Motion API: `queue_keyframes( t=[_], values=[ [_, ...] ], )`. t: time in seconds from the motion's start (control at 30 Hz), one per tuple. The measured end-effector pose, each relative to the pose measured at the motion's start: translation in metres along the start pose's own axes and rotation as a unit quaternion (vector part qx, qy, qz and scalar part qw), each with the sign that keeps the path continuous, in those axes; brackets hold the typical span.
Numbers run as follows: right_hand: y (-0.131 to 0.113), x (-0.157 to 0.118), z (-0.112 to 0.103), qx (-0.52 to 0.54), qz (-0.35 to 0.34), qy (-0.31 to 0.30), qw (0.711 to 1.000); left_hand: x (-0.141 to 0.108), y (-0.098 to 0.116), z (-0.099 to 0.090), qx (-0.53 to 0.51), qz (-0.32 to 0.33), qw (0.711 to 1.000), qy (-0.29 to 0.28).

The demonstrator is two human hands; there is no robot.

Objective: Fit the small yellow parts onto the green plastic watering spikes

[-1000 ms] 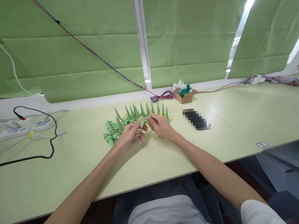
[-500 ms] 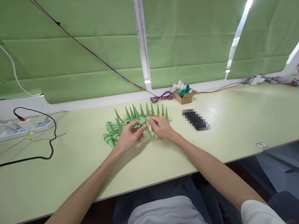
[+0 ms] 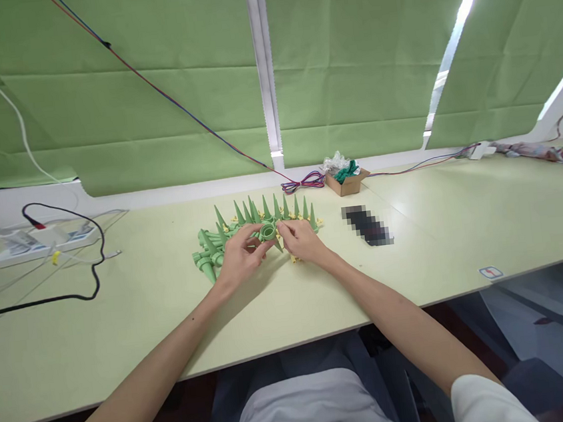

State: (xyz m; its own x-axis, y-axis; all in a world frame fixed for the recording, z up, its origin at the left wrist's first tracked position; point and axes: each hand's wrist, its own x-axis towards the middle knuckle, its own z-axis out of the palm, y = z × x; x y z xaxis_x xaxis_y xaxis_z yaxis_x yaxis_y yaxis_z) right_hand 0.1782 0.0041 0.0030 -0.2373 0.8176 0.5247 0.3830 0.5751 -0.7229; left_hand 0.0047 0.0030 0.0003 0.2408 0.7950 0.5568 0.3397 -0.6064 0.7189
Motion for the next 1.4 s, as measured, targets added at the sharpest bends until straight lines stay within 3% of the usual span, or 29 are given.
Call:
queue_keyframes(
  t=[0.23,0.33,0.53,0.77,1.0,1.13,1.4],
  values=[
    [-0.001,0.000,-0.001,0.000,0.004,0.006,1.000,-0.002,0.004,-0.002,0.057,0.088,0.994,0.005],
    [0.000,0.001,-0.001,-0.004,0.005,0.014,1.000,-0.003,0.005,-0.002,0.067,0.095,0.993,0.007],
    [-0.001,0.000,0.002,-0.006,0.004,0.028,1.000,0.000,0.006,0.001,0.049,0.028,0.998,0.008],
    [-0.001,-0.001,-0.001,0.011,0.001,0.061,0.998,0.003,0.006,0.000,-0.076,-0.091,0.993,0.002],
    [0.002,-0.001,0.000,0.040,-0.005,0.012,0.999,0.007,0.012,-0.001,-0.266,-0.235,0.933,-0.066],
    [0.003,-0.001,0.002,0.040,-0.010,-0.016,0.999,0.006,0.013,-0.003,-0.291,-0.239,0.919,-0.118],
    [0.002,-0.002,0.001,0.036,-0.001,-0.031,0.999,0.004,0.011,-0.006,-0.223,-0.161,0.956,-0.098]
  ],
)
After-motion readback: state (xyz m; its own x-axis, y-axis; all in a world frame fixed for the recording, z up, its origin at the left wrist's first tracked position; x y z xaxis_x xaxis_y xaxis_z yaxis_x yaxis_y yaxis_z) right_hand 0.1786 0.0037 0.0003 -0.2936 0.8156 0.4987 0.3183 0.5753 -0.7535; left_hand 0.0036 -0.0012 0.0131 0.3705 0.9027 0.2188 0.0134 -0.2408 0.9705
